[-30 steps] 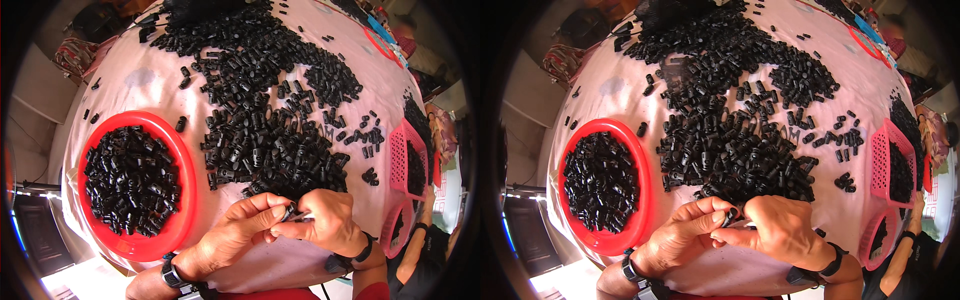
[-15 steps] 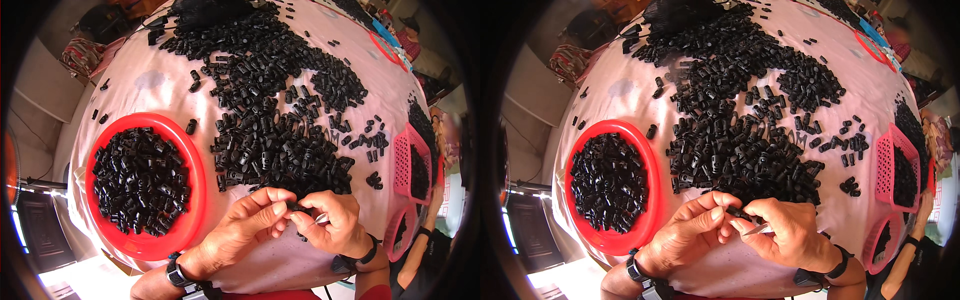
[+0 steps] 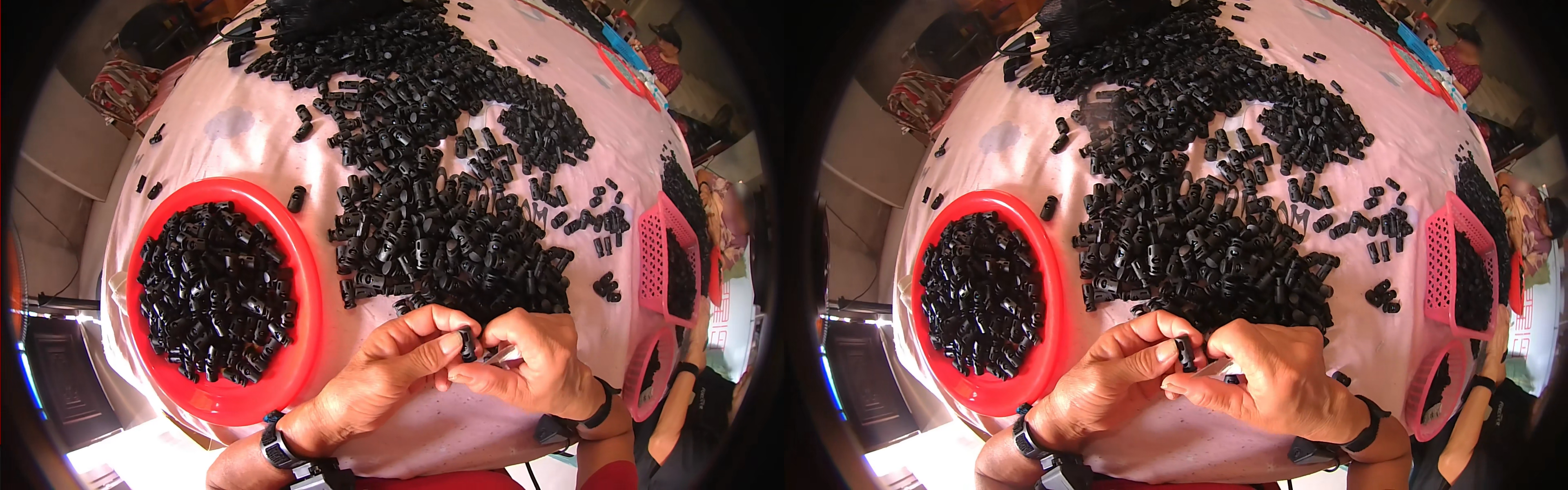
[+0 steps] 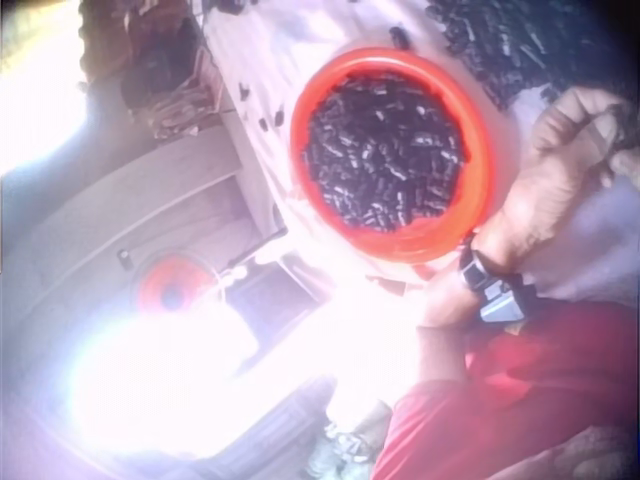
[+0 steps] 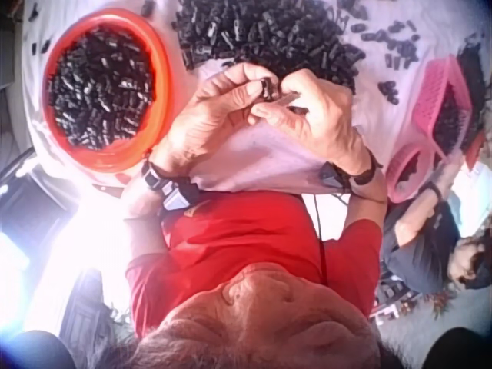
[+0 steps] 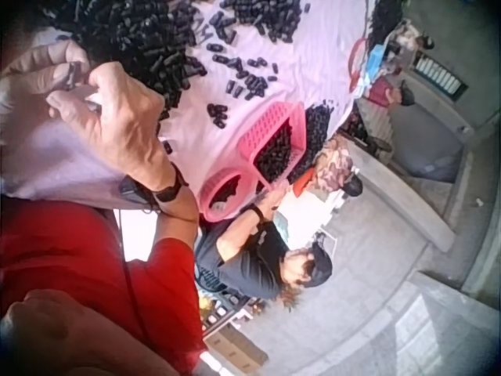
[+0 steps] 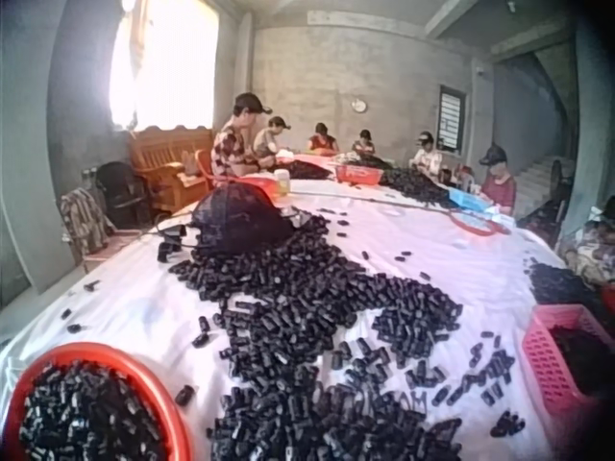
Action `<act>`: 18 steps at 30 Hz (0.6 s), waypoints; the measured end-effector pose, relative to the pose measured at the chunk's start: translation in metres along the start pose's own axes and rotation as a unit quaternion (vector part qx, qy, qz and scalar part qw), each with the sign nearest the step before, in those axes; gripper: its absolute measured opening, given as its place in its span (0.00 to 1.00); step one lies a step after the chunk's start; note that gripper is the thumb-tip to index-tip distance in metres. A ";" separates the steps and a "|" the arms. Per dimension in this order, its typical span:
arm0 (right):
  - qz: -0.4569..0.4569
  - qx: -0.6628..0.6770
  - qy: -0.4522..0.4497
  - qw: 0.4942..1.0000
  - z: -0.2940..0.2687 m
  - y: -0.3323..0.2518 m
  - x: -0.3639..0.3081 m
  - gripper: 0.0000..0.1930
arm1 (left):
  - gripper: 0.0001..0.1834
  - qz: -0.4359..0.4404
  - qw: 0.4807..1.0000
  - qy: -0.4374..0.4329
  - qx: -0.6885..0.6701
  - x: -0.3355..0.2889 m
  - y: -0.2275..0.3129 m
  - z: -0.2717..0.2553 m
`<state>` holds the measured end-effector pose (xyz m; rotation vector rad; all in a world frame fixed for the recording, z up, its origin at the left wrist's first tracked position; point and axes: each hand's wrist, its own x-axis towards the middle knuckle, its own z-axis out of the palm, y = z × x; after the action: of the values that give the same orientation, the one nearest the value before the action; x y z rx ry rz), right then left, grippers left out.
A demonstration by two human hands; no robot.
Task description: The recorder manually assembles small black plastic cord locks by joining two components together.
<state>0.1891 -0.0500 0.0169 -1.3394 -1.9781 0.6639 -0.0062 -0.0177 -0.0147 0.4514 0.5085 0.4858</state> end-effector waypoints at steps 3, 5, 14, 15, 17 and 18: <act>0.006 -0.025 -0.006 1.000 -0.002 -0.001 0.002 0.23 | 0.14 -0.009 1.000 -0.007 -0.005 -0.002 0.002 0.003; 0.013 -0.040 -0.012 0.999 -0.003 0.002 0.001 0.24 | 0.14 -0.015 1.000 -0.010 -0.004 0.001 0.001 0.002; 0.007 -0.059 -0.018 0.998 -0.001 0.006 0.001 0.26 | 0.14 -0.014 1.000 -0.008 0.005 0.000 0.002 0.004; 0.007 -0.056 -0.017 0.998 0.000 0.006 0.000 0.26 | 0.14 -0.016 1.000 -0.009 0.004 0.000 0.002 0.004; 0.007 -0.058 -0.016 0.998 0.000 0.007 0.000 0.26 | 0.14 -0.017 1.000 -0.008 0.004 0.000 0.002 0.005; 0.005 -0.060 -0.014 0.998 0.000 0.007 0.000 0.26 | 0.14 -0.017 1.000 -0.006 0.005 0.000 0.002 0.005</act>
<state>0.1931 -0.0478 0.0120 -1.4192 -2.0625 0.5801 -0.0044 -0.0172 -0.0097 0.4539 0.5068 0.4487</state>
